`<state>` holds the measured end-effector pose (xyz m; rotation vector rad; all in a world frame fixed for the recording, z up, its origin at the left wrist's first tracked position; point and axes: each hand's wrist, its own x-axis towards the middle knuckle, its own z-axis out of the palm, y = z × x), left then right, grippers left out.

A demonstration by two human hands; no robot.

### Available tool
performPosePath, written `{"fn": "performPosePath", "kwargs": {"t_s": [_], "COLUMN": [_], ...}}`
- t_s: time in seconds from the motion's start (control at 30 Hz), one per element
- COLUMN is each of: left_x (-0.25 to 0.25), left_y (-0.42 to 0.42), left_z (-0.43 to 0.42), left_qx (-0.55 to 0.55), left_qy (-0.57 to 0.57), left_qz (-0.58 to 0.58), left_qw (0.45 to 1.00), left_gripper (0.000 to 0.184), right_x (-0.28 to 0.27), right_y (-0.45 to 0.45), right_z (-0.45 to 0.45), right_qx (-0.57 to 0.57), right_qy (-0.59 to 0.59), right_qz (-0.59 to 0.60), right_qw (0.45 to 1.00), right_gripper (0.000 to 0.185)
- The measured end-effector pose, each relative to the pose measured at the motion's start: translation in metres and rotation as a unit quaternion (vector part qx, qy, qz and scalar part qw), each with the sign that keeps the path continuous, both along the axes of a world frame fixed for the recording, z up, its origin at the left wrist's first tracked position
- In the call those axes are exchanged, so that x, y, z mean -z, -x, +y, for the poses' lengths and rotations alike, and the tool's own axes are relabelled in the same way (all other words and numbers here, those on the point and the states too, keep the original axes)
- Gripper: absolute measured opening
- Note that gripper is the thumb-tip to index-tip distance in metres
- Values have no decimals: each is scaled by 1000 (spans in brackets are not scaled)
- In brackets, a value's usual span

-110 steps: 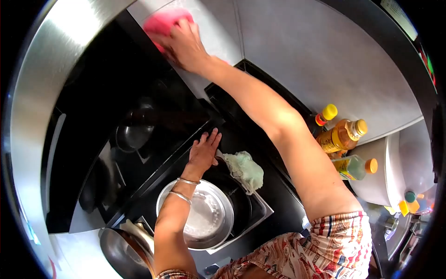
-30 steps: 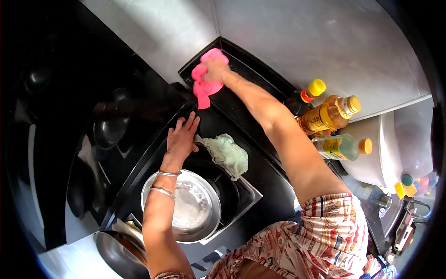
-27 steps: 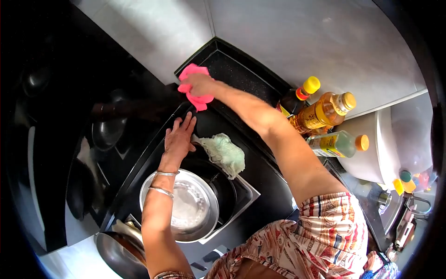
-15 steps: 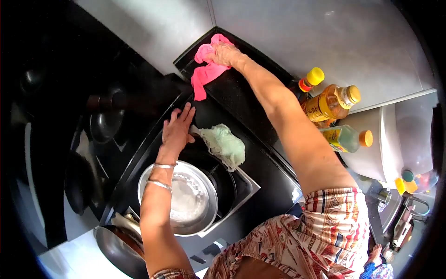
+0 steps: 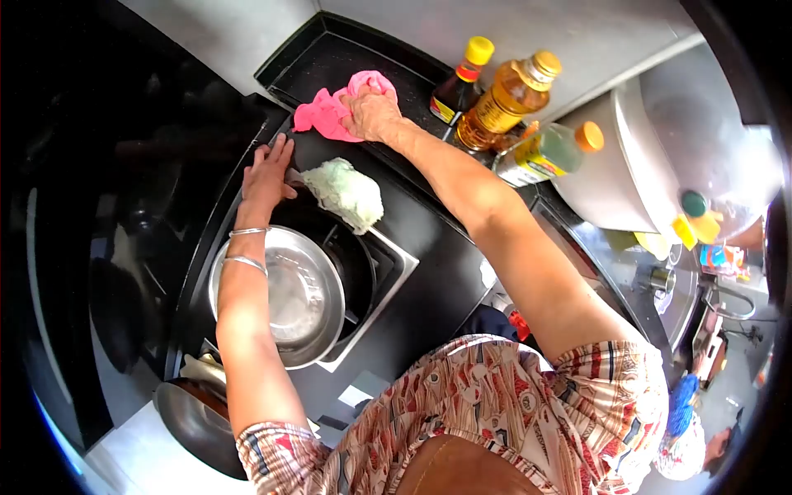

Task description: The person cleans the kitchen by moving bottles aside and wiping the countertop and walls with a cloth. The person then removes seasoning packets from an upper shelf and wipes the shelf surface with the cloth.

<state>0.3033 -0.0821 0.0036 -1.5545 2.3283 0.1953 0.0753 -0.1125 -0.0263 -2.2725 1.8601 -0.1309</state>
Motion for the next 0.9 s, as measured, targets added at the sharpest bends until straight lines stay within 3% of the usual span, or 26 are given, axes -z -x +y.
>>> {"fn": "performPosePath", "kwargs": {"t_s": [0.1, 0.13, 0.37, 0.5, 0.53, 0.57, 0.6, 0.63, 0.7, 0.73, 0.8, 0.9], "left_x": [-1, 0, 3, -2, 2, -1, -6, -20, -20, -21, -25, -23], "left_y": [-1, -1, 2, 1, 0, 3, 13, 24, 45, 59, 86, 134], "left_z": [-1, -2, -1, 6, 7, 14, 12, 24, 27, 34, 49, 116], "left_qx": [-3, -7, -13, 6, 15, 13, 22, 69, 118, 139, 145, 35], "left_qy": [-10, -10, -10, 7, 32, 76, 94, 155, 216, 205, 156, 50], "left_qz": [-23, -24, -50, -17, -6, 48, 74, 72, 107, 134, 232, 421], "left_qw": [1000, 1000, 999, 1000, 999, 996, 993, 983, 963, 960, 949, 905], "left_gripper": [101, 101, 101, 98, 93, 88, 83, 76, 62, 59, 53, 42], "right_x": [8, 8, 9, 37, 39, 35, 19, 24, 21, 10, -4, -30], "right_y": [16, 22, 57, 80, 84, 82, 83, 83, 79, 77, 88, 109], "right_z": [31, 40, 118, 149, 155, 160, 170, 168, 170, 177, 186, 213], "right_qx": [-17, -10, -18, -74, -74, -45, -59, -46, -27, -4, -29, 18], "right_qy": [17, -31, -3, 117, 97, 35, 70, 13, 11, 14, 10, -59], "right_qz": [-79, -102, -151, -125, -111, -93, -73, -75, -84, -83, -215, -389], "right_qw": [997, 994, 988, 982, 986, 994, 993, 996, 996, 996, 976, 919], "right_gripper": [48, 48, 46, 44, 44, 44, 51, 53, 54, 54, 66, 86]}}
